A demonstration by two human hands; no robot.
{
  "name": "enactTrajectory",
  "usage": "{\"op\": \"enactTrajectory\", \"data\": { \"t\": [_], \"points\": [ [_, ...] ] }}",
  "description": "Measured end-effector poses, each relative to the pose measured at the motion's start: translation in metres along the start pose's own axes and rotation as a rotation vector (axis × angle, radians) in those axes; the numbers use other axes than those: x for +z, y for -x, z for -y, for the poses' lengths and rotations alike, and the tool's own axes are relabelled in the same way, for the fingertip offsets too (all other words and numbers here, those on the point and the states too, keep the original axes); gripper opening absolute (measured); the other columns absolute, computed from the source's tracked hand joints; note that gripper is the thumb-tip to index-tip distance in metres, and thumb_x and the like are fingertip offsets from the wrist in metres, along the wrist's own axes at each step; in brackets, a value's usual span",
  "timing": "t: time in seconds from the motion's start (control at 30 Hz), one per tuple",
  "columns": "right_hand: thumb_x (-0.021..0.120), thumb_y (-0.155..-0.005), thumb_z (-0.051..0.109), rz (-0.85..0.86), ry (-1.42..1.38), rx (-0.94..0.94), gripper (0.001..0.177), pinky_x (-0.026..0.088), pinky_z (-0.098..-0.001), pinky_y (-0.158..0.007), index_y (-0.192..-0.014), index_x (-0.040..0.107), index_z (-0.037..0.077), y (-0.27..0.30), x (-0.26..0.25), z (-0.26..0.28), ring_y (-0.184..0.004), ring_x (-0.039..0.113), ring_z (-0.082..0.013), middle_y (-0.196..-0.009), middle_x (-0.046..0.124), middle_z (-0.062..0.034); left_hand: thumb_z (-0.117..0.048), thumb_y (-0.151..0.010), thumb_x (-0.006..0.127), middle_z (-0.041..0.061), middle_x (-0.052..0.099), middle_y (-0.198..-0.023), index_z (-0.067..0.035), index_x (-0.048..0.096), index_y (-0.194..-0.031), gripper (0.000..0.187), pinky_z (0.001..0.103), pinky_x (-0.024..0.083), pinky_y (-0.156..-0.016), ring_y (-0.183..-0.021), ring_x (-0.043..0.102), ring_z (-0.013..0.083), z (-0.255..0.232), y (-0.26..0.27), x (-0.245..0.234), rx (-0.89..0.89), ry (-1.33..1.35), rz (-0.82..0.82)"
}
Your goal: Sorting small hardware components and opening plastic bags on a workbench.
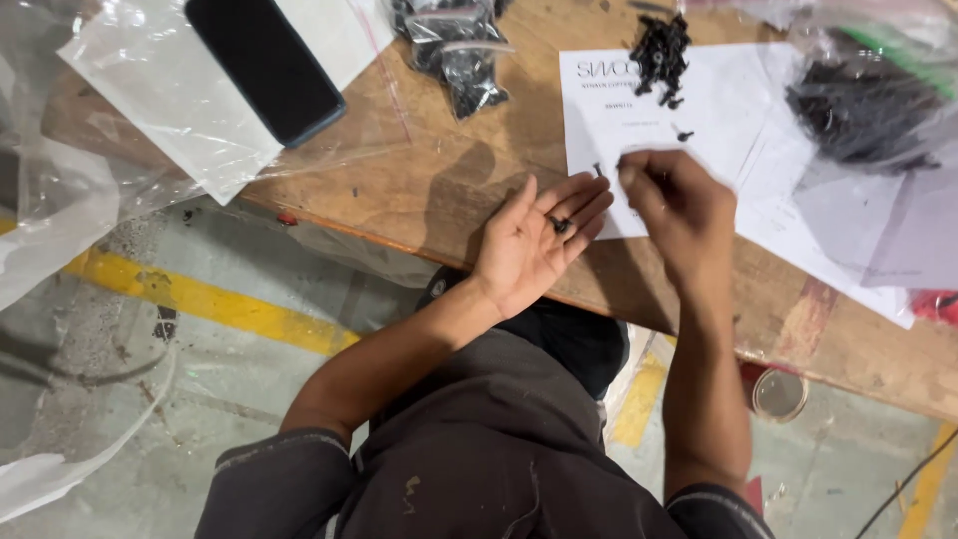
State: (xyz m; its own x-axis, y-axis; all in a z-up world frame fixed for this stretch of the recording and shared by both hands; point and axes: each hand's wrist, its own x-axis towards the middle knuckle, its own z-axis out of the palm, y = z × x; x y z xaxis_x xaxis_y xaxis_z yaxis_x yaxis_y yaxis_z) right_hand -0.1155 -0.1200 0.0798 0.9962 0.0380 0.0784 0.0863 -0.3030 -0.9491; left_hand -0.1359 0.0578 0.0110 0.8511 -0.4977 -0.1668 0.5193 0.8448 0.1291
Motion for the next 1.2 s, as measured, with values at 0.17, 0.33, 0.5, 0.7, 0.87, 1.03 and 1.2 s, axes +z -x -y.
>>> {"op": "enactTrajectory", "data": {
  "t": [0.17, 0.33, 0.5, 0.7, 0.87, 1.03, 1.2],
  "points": [
    [0.070, -0.097, -0.001, -0.172, 0.088, -0.128, 0.023, 0.054, -0.0300, -0.098, -0.120, 0.071, -0.003, 0.073, 0.008, 0.001, -0.106, 0.065, -0.0150, -0.113, 0.073, -0.0096, -0.048, -0.121, 0.030, 0.018, 0.050, -0.155, 0.006, 0.044, -0.155, 0.065, 0.038, 0.042, -0.121, -0.135, 0.050, 0.0249, 0.030, 0.002, 0.011, -0.076, -0.026, 0.127],
    [0.058, -0.108, 0.004, -0.672, -0.520, -0.120, 0.021, 0.052, -0.0341, -0.112, -0.127, 0.067, 0.000, 0.119, 0.004, -0.041, -0.122, 0.065, -0.0181, -0.129, 0.069, -0.0112, -0.049, -0.117, 0.027, 0.017, 0.050, -0.153, 0.005, 0.045, -0.149, 0.066, 0.036, 0.041, -0.124, -0.146, 0.049, 0.0235, 0.064, 0.007, 0.045, -0.122, -0.137, 0.112],
    [0.048, -0.113, 0.020, -0.733, -1.459, 0.153, 0.032, 0.046, -0.0402, -0.117, -0.132, 0.063, -0.002, 0.161, -0.004, -0.060, -0.130, 0.058, -0.0248, -0.137, 0.062, -0.0146, -0.053, -0.118, 0.022, 0.016, 0.043, -0.160, 0.000, 0.042, -0.156, 0.068, 0.038, 0.027, -0.135, -0.152, 0.036, 0.0227, 0.133, 0.018, 0.057, -0.042, -0.835, 0.352],
    [0.044, -0.110, 0.025, -0.743, -1.699, 0.224, 0.033, 0.047, -0.0437, -0.114, -0.124, 0.059, -0.002, 0.189, -0.047, -0.049, -0.130, 0.059, -0.0303, -0.136, 0.062, -0.0187, -0.058, -0.119, 0.018, 0.015, 0.024, -0.172, -0.004, 0.038, -0.155, 0.068, 0.041, 0.022, -0.135, -0.160, 0.026, 0.0281, 0.175, 0.018, 0.076, 0.003, -1.118, 0.528],
    [0.047, -0.112, 0.022, -0.801, -1.767, 0.140, 0.033, 0.048, -0.0452, -0.111, -0.125, 0.059, -0.005, 0.223, -0.077, -0.086, -0.126, 0.060, -0.0323, -0.129, 0.063, -0.0173, -0.056, -0.117, 0.025, 0.017, 0.026, -0.172, -0.007, 0.037, -0.155, 0.064, 0.045, 0.023, -0.134, -0.158, 0.026, 0.0276, 0.203, 0.014, 0.067, -0.066, -1.047, 0.542],
    [0.050, -0.108, 0.017, -1.079, -1.623, -0.030, 0.033, 0.051, -0.0426, -0.109, -0.125, 0.059, -0.010, 0.267, -0.151, -0.147, -0.119, 0.061, -0.0317, -0.123, 0.065, -0.0192, -0.041, -0.116, 0.044, 0.017, 0.051, -0.155, -0.007, 0.051, -0.142, 0.043, 0.047, 0.049, -0.123, -0.140, 0.054, 0.0294, 0.196, -0.018, 0.040, 0.092, -1.255, 0.538],
    [0.048, -0.107, 0.016, -1.522, -1.569, 0.002, 0.031, 0.058, -0.0419, -0.093, -0.116, 0.062, -0.011, 0.315, -0.220, -0.318, -0.096, 0.067, -0.0314, -0.102, 0.069, -0.0202, -0.022, -0.109, 0.057, 0.014, 0.064, -0.131, -0.003, 0.062, -0.124, 0.025, 0.045, 0.051, -0.110, -0.125, 0.062, 0.0306, 0.189, -0.054, 0.030, 0.672, -1.987, 0.687]
  ]
}}
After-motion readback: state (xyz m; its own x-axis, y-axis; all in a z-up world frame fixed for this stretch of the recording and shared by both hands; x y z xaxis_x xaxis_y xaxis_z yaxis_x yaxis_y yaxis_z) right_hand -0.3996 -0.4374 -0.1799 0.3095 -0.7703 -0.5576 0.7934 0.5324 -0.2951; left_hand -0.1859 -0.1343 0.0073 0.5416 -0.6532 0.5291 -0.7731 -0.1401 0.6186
